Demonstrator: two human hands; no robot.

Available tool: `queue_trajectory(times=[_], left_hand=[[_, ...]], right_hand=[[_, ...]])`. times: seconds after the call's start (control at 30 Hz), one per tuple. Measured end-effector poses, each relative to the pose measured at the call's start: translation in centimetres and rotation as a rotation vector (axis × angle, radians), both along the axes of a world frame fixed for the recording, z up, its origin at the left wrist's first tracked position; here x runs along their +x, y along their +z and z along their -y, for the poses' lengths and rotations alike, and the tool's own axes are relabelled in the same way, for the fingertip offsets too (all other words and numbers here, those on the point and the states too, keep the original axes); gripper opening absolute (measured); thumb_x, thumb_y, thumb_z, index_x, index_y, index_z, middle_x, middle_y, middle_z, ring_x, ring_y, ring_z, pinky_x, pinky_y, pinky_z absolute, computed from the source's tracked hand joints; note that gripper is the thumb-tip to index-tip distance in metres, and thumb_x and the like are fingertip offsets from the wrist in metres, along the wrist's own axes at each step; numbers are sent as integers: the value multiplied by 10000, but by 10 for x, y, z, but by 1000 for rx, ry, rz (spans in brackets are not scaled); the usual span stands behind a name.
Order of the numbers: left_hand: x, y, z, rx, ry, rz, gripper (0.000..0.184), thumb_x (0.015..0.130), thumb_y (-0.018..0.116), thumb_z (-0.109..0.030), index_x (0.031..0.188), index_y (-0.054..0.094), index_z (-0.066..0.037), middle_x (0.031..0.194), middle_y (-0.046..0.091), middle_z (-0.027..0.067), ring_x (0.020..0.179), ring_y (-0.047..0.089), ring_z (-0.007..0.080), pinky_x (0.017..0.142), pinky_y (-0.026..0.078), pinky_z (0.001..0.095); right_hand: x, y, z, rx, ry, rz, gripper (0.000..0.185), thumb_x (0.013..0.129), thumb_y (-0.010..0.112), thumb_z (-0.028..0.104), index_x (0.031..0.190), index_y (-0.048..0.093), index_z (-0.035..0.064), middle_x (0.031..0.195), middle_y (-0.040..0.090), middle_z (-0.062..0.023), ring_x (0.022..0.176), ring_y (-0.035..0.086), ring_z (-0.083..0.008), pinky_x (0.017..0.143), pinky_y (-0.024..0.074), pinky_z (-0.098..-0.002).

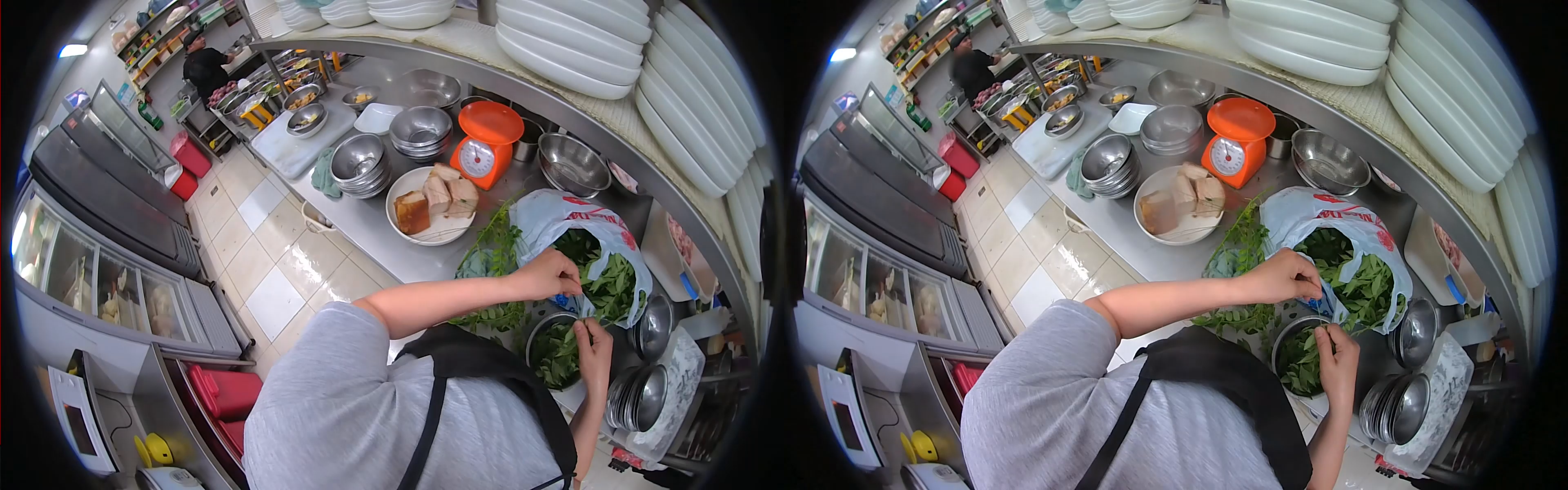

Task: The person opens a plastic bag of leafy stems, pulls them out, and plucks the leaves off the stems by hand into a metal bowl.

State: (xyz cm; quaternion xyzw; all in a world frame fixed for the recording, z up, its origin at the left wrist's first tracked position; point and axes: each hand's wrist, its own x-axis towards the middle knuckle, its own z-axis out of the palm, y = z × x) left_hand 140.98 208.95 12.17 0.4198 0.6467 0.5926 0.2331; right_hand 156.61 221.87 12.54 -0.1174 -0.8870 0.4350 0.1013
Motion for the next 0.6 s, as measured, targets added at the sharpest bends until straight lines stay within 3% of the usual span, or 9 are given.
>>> queue_trajectory(times=[0.17,0.2,0.3,0.37,0.4,0.5,0.53,0.6], left_hand=[[-18,-1,7,17,93,73,81,747,628,-83,765,652,-7,645,623,49,589,568,77,542,451,233],[-29,4,14,17,150,60,91,758,625,-96,777,653,-12,656,628,36,594,569,77,550,459,235],[-67,30,44,-117,393,-107,163,784,595,-174,765,651,-21,679,631,40,607,579,99,572,461,244],[-106,10,56,-151,430,-165,160,808,566,-174,772,626,-30,683,625,33,610,570,97,564,454,250],[-111,18,62,-289,422,-134,137,796,539,-127,770,623,-23,675,621,46,628,577,111,574,451,264],[-161,-24,66,-530,365,-437,178,728,526,-129,823,637,-28,676,620,138,696,611,253,667,467,335],[-173,-41,64,-523,326,-440,178,728,526,-129,823,637,-28,676,620,138,696,611,253,667,467,335],[-189,-68,53,-647,212,-540,227,699,572,-168,878,645,-49,790,628,168,788,601,309,740,465,375]], right_hand=[[2,0,-3,65,-1,1,266,824,557,173,702,444,-35,564,367,-145,515,322,-214,501,316,-303],[5,-2,-5,72,-3,-3,264,823,550,172,701,447,-38,576,388,-167,516,352,-273,504,327,-317],[18,-12,-19,93,-30,41,274,827,536,185,694,448,-39,600,424,-196,540,414,-333,514,345,-342],[24,-17,-24,169,-81,168,267,828,525,196,699,464,-30,661,480,-218,606,489,-374,546,374,-391],[26,-24,-26,207,-86,155,258,828,520,202,709,475,-22,683,500,-216,639,511,-377,561,384,-411],[23,-55,-26,344,-43,135,232,829,504,211,729,507,2,742,553,-190,688,547,-380,604,425,-447],[22,-65,-23,368,-27,213,236,831,500,231,761,528,7,788,563,-176,733,552,-369,646,438,-436],[23,-84,-18,381,-45,303,246,833,496,251,793,548,13,834,574,-162,777,557,-358,689,451,-425]])
